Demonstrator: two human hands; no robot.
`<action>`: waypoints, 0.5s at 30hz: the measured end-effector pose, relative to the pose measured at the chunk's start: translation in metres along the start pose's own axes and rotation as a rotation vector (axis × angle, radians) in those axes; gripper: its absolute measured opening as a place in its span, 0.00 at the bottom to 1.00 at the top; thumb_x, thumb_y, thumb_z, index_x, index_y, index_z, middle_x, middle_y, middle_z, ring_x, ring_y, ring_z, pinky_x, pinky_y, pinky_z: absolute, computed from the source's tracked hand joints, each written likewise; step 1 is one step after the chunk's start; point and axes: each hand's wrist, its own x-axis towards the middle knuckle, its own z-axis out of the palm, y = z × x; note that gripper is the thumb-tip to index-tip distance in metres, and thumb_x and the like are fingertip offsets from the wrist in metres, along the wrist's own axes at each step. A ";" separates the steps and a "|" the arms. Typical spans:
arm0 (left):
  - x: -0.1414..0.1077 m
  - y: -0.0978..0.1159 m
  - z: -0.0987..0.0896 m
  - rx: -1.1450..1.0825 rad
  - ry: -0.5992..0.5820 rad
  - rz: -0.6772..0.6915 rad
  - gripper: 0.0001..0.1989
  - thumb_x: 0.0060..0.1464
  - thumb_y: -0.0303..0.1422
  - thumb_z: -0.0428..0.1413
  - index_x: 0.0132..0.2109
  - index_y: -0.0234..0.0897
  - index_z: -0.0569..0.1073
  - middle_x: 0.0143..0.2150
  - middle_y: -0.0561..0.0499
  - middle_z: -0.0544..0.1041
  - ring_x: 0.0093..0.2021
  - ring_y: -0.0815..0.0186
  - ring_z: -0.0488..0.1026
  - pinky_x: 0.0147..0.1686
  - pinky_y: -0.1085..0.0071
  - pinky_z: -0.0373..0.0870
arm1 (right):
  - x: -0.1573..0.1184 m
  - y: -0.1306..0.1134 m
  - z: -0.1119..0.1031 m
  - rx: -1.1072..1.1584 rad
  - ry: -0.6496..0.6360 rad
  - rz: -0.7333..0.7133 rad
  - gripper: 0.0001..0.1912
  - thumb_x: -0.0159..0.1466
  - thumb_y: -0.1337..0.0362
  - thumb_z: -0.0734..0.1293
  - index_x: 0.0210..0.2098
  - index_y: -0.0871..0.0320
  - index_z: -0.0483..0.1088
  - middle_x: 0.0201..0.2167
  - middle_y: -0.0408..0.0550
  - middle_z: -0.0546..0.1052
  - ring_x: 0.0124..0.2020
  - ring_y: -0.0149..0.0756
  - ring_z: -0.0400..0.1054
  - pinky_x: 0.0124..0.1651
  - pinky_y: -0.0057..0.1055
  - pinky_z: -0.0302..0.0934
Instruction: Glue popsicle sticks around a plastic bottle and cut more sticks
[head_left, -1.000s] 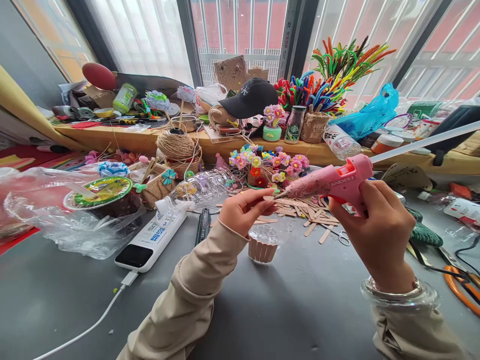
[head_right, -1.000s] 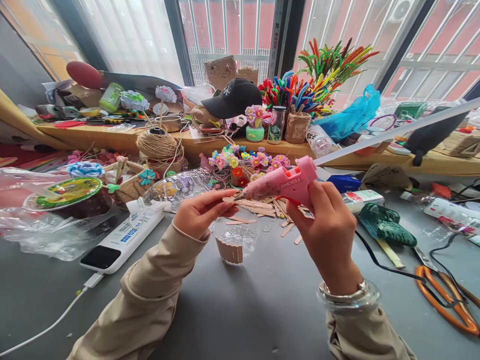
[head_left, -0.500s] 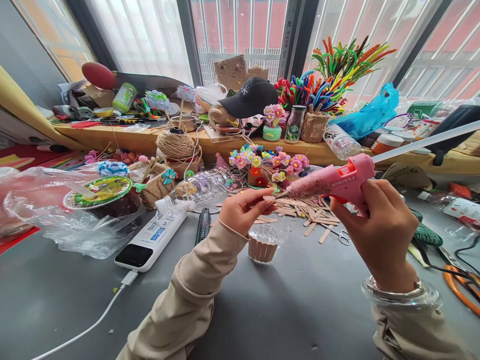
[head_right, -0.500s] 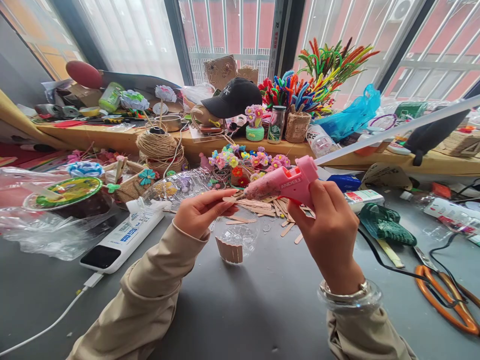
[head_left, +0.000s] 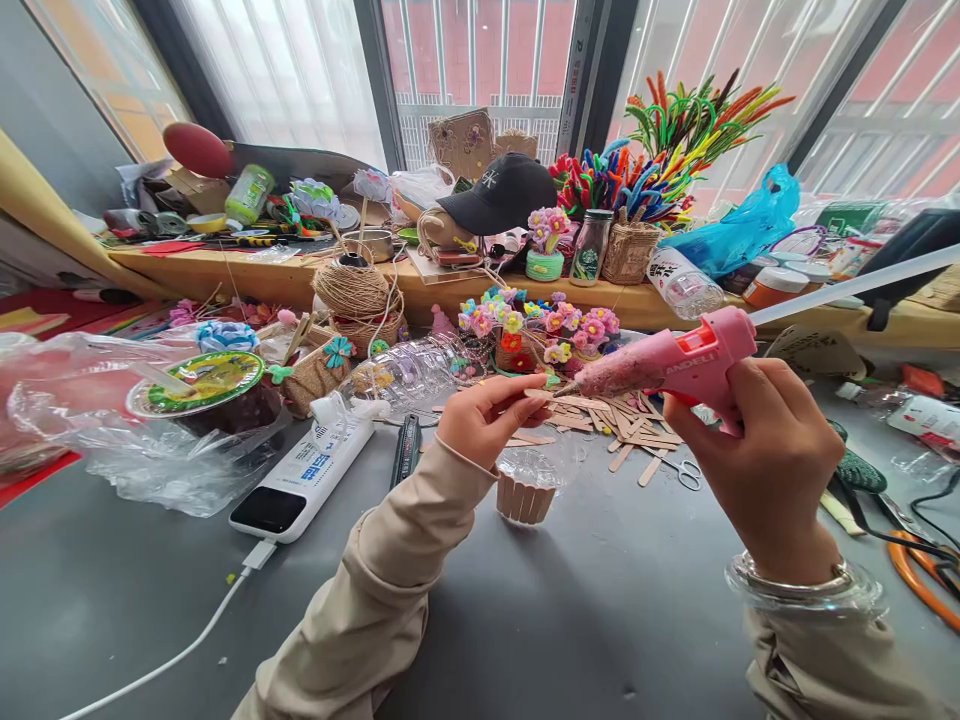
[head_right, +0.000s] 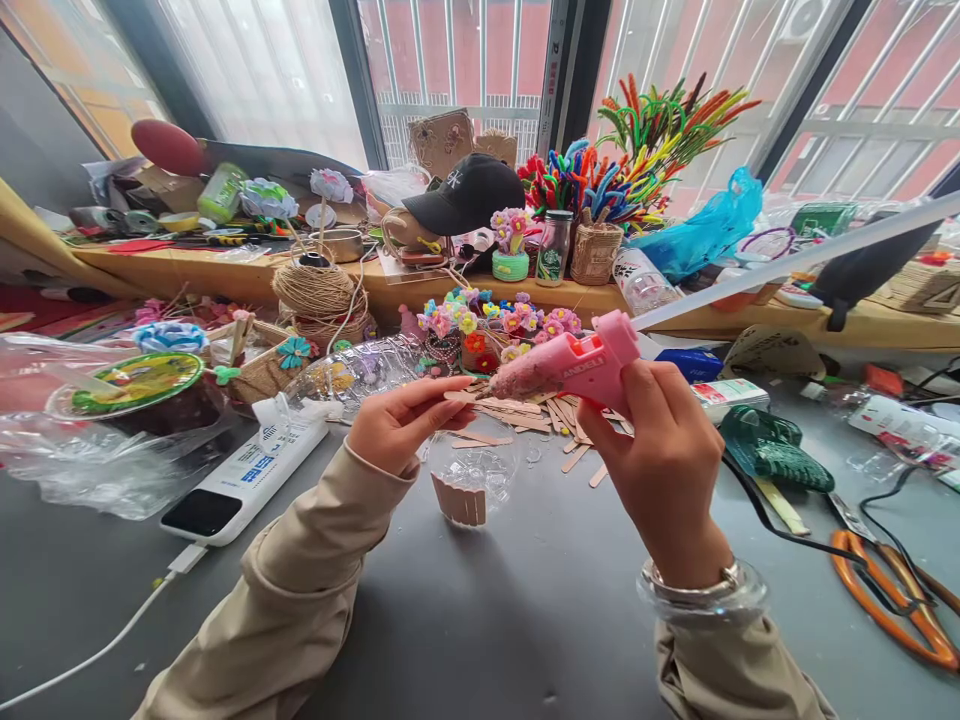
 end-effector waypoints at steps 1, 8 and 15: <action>0.000 0.000 0.000 0.002 0.003 -0.002 0.12 0.42 0.31 0.57 0.37 0.31 0.73 0.31 0.49 0.74 0.29 0.68 0.74 0.32 0.74 0.74 | 0.000 0.000 0.000 0.001 0.005 -0.001 0.04 0.53 0.63 0.61 0.29 0.57 0.63 0.26 0.47 0.66 0.25 0.34 0.61 0.25 0.29 0.53; 0.001 0.000 -0.002 0.019 0.001 -0.022 0.14 0.41 0.32 0.57 0.38 0.31 0.73 0.33 0.47 0.75 0.29 0.67 0.74 0.33 0.73 0.74 | 0.000 -0.001 0.001 0.015 -0.025 -0.009 0.06 0.54 0.62 0.60 0.30 0.57 0.64 0.27 0.48 0.67 0.27 0.36 0.62 0.27 0.30 0.54; 0.002 0.002 -0.003 0.039 0.024 -0.012 0.14 0.41 0.33 0.57 0.38 0.31 0.73 0.32 0.47 0.76 0.29 0.66 0.74 0.33 0.72 0.74 | 0.000 0.001 0.002 0.002 -0.025 0.016 0.08 0.54 0.60 0.60 0.30 0.58 0.64 0.26 0.48 0.66 0.25 0.35 0.60 0.26 0.29 0.53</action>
